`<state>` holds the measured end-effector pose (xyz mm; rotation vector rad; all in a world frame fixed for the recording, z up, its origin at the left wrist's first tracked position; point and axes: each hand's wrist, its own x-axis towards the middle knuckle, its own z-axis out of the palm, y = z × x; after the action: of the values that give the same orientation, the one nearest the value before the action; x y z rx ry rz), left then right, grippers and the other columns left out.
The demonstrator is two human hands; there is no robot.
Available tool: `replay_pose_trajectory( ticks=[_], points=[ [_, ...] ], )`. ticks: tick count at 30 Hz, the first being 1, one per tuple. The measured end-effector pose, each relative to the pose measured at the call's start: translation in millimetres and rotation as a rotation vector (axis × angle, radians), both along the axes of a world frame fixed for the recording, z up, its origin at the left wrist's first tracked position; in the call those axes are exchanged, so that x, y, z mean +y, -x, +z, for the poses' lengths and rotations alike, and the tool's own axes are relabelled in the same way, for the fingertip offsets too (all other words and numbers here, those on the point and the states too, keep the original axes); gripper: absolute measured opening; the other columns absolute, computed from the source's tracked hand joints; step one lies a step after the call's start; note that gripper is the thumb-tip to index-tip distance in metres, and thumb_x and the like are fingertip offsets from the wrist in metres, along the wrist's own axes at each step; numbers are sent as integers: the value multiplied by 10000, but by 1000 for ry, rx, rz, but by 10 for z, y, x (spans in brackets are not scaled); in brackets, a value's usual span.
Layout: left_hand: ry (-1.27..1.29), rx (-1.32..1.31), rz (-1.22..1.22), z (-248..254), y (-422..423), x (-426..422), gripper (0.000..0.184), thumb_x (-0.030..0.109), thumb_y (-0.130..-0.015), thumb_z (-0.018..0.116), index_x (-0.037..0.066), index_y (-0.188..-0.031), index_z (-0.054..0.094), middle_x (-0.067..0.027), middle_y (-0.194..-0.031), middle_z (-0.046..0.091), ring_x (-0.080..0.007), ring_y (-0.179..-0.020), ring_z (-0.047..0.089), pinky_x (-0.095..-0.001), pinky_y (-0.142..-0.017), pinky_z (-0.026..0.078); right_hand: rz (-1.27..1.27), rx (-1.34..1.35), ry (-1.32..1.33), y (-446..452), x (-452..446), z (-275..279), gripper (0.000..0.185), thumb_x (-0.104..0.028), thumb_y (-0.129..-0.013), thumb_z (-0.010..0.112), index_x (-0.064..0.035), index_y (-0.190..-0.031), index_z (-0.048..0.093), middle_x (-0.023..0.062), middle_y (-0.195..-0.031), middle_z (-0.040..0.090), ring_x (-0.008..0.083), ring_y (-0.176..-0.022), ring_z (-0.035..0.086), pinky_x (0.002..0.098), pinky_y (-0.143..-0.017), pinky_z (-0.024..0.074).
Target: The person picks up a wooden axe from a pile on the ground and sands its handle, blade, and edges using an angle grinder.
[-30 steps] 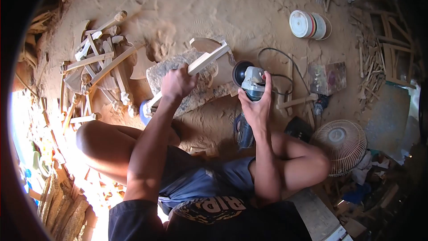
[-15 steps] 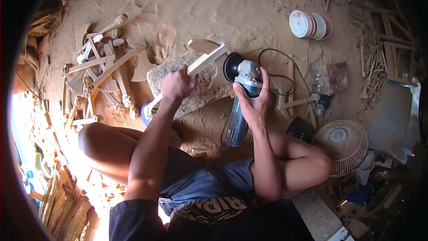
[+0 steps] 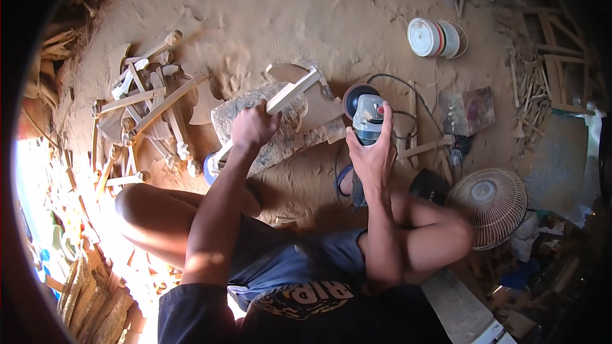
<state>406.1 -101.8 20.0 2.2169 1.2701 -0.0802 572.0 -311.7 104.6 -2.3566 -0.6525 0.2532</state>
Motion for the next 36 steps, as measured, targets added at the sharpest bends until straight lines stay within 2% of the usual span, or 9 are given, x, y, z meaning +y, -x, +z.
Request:
replay_pose_trajectory(
  ticks=[5,10,14,19,21,24,27,33,36],
  points=[
    [243,-108,66,-19,-76,230,390,337,-886,697,-36,-995,731,-336,-872,727,-424,-947,766,-510,-907,591,-29,-23,-98,-55,-76,240,902,-170,-838,850,-135,-1599,367,265,-1263,706,412,-1090,738,486,-930,571],
    [1269,-534,220,-58,179,358,415,287,-976,688,57,-1295,555,-21,-962,574,-143,-732,581,-329,-594,527,-37,-8,-228,-62,-157,398,889,-122,-830,854,-116,-1584,383,248,-1347,668,395,-1178,706,470,-1003,549],
    [1445,-722,414,115,198,91,532,596,-1109,426,102,-1246,567,7,-817,520,-97,-628,510,-281,-480,448,-6,29,-161,-40,-231,341,893,-165,-817,860,-125,-1579,396,269,-1319,681,421,-1185,694,483,-1015,544],
    [855,-482,393,198,11,-202,572,614,-1107,401,65,-1066,556,1,-670,469,-112,-476,440,-326,-418,408,128,136,-114,138,-245,172,896,-187,-827,834,-140,-1600,385,269,-1340,673,430,-1193,690,493,-1001,553],
    [653,-413,302,326,-34,-259,588,612,-1106,403,50,-1022,555,-19,-681,506,-128,-476,461,-345,-426,429,255,57,-47,186,-279,-70,955,-276,-843,830,-171,-1638,310,250,-1377,660,504,-1003,710,544,-842,597],
    [661,-411,349,321,-54,-309,614,610,-1105,412,24,-997,561,-24,-641,508,-156,-500,509,-366,-451,458,266,267,149,275,-127,70,986,-272,-837,831,-143,-1646,284,217,-1416,650,491,-1063,702,533,-892,588],
    [598,-393,341,207,-42,-337,625,576,-1112,431,-17,-1014,599,-63,-635,537,-195,-531,563,-404,-493,468,294,126,-16,343,-57,-106,954,-298,-842,833,-184,-1636,315,277,-1238,714,516,-1024,705,548,-860,590],
    [469,-402,283,144,-37,-388,621,528,-1121,442,-53,-995,623,-158,-650,594,-261,-578,627,-460,-576,486,315,73,-23,317,63,-203,966,-316,-845,823,-186,-1647,298,252,-1326,686,517,-1058,690,554,-883,580],
    [515,-470,254,12,1,-398,623,620,-1097,424,17,-1003,547,-13,-628,478,-139,-478,494,-356,-437,436,296,122,94,341,77,-138,964,-314,-846,821,-186,-1647,299,246,-1362,670,510,-1082,686,544,-897,578]
  ],
)
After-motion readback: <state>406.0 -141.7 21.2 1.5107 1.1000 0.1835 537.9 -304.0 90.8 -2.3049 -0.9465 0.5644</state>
